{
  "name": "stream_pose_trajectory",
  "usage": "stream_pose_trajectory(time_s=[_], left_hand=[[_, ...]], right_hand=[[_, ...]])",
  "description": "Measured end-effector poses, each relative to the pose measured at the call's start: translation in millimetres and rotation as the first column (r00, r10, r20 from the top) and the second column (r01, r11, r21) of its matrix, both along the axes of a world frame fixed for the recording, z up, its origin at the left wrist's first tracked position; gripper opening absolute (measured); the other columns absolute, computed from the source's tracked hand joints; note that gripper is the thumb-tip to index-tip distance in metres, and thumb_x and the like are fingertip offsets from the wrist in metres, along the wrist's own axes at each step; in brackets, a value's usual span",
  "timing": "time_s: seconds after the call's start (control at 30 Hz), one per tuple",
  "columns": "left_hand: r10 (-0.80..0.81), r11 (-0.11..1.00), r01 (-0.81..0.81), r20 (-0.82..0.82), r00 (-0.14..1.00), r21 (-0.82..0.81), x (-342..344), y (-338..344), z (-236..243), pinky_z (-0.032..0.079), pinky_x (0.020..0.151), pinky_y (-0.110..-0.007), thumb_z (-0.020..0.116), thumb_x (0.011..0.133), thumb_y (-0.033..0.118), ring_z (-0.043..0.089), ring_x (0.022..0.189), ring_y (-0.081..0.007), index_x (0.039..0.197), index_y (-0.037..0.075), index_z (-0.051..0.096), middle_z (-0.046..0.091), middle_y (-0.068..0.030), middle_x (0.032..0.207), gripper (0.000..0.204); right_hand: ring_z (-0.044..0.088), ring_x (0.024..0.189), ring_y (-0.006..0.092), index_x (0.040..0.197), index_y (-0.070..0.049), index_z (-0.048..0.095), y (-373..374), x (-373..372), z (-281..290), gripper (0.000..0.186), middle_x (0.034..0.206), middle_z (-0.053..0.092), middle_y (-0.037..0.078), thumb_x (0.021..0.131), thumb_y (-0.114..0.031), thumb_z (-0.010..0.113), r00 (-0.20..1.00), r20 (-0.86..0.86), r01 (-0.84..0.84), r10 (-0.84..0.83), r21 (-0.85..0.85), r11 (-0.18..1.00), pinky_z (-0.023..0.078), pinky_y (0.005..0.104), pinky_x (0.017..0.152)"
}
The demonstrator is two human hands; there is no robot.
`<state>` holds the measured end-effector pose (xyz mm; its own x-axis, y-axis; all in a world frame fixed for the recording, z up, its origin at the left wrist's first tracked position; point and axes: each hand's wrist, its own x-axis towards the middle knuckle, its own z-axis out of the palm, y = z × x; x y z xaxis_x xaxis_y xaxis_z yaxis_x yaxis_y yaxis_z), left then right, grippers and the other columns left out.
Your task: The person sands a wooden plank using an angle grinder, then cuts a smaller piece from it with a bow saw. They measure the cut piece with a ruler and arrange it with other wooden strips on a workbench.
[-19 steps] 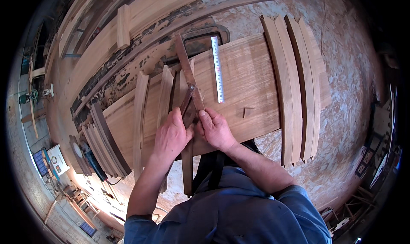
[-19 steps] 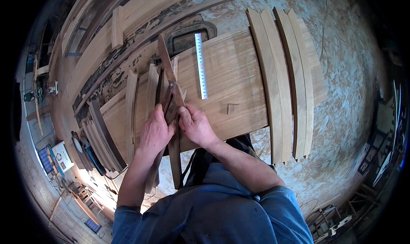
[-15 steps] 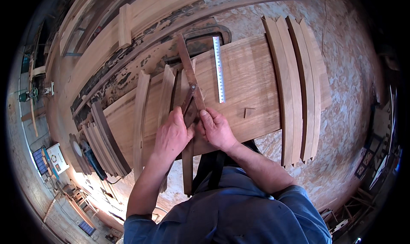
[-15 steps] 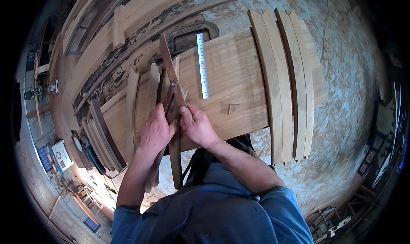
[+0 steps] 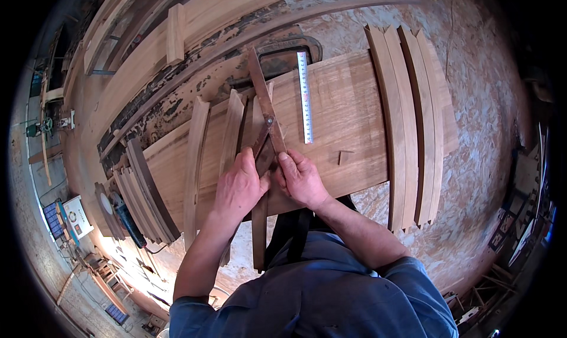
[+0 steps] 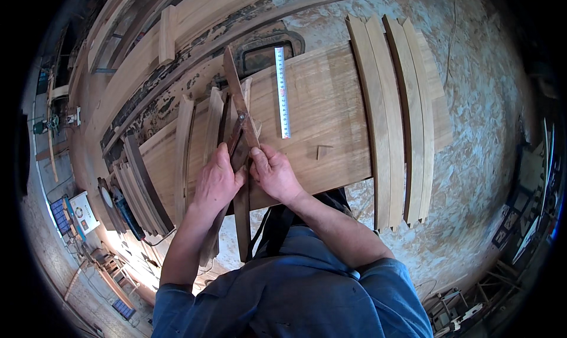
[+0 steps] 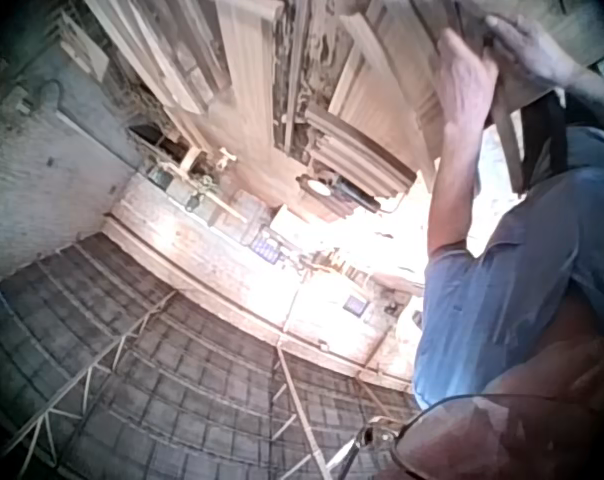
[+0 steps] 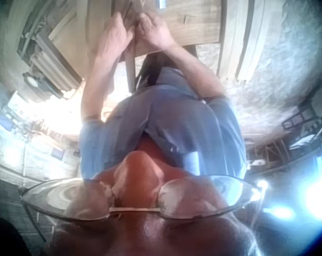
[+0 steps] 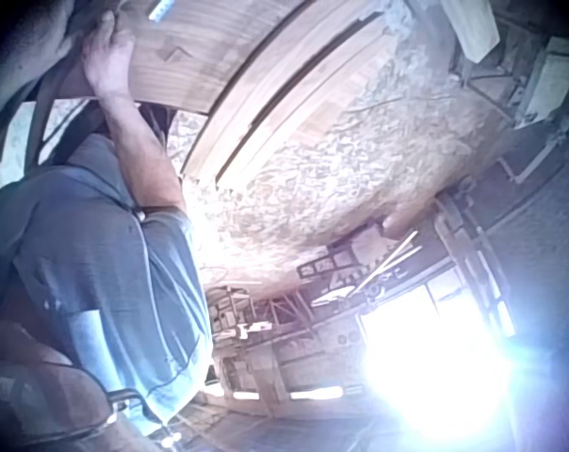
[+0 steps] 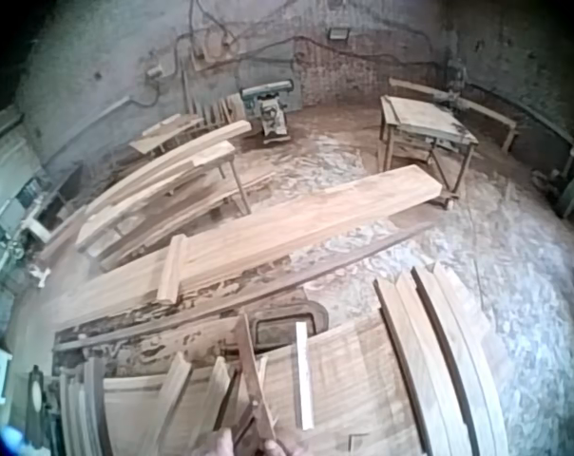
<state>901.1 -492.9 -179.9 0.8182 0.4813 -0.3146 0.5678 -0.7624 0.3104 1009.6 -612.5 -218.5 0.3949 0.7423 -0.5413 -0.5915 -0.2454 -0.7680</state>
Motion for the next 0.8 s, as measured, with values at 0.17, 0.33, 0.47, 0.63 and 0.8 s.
stream_pose_trajectory(time_s=[0.17,0.33,0.47,0.63,0.8], left_hand=[[-0.014,1.000,0.014,0.052,0.999,-0.013,-2.6,1.3,-4.1,0.052,0.070,-0.054,0.066,0.082,0.022,0.065,0.079,-0.0474,0.134,-0.011,0.029,0.063,-0.0337,0.095,0.072],[0.011,1.000,-0.011,-0.001,1.000,-0.008,-0.8,-0.2,-1.9,0.054,0.074,-0.050,0.070,0.081,0.023,0.065,0.088,-0.0433,0.132,-0.008,0.032,0.060,-0.0291,0.105,0.072],[0.033,0.999,-0.034,-0.041,0.999,-0.019,1.3,0.0,2.7,0.054,0.076,-0.047,0.072,0.081,0.024,0.065,0.093,-0.0412,0.132,-0.008,0.032,0.058,-0.0271,0.111,0.072],[0.023,1.000,-0.023,0.023,0.999,-0.002,-0.3,-1.7,1.9,0.055,0.076,-0.047,0.071,0.081,0.024,0.065,0.093,-0.0405,0.133,-0.008,0.032,0.059,-0.0271,0.112,0.072],[0.010,1.000,-0.010,0.039,0.999,0.004,-0.8,-1.0,0.7,0.055,0.074,-0.046,0.072,0.080,0.023,0.065,0.092,-0.0402,0.132,-0.008,0.032,0.059,-0.0271,0.110,0.072]], right_hand=[[0.045,0.050,0.0078,0.087,-0.005,0.054,-0.4,-0.1,-1.3,0.031,0.058,0.049,-0.001,0.105,-0.029,0.046,1.000,0.022,-0.011,0.011,-0.003,1.000,0.039,0.0261,0.047],[0.046,0.049,0.0079,0.090,-0.005,0.055,-0.4,1.0,-1.6,0.031,0.058,0.050,0.000,0.105,-0.030,0.045,1.000,0.006,-0.023,0.023,-0.010,1.000,0.039,0.0258,0.046],[0.047,0.047,0.0085,0.093,-0.004,0.055,-1.4,2.0,-4.1,0.034,0.060,0.052,0.001,0.106,-0.033,0.044,0.994,-0.112,0.000,0.003,0.024,1.000,0.039,0.0251,0.044],[0.047,0.045,0.0091,0.094,-0.004,0.054,-1.7,5.1,-2.8,0.035,0.061,0.053,0.002,0.106,-0.034,0.042,0.989,-0.143,-0.017,0.023,0.037,0.999,0.037,0.0242,0.043],[0.048,0.046,0.0096,0.097,-0.006,0.055,-1.6,4.2,-5.7,0.031,0.062,0.055,0.003,0.106,-0.033,0.041,0.991,-0.128,-0.030,0.035,0.041,0.999,0.036,0.0236,0.043]])
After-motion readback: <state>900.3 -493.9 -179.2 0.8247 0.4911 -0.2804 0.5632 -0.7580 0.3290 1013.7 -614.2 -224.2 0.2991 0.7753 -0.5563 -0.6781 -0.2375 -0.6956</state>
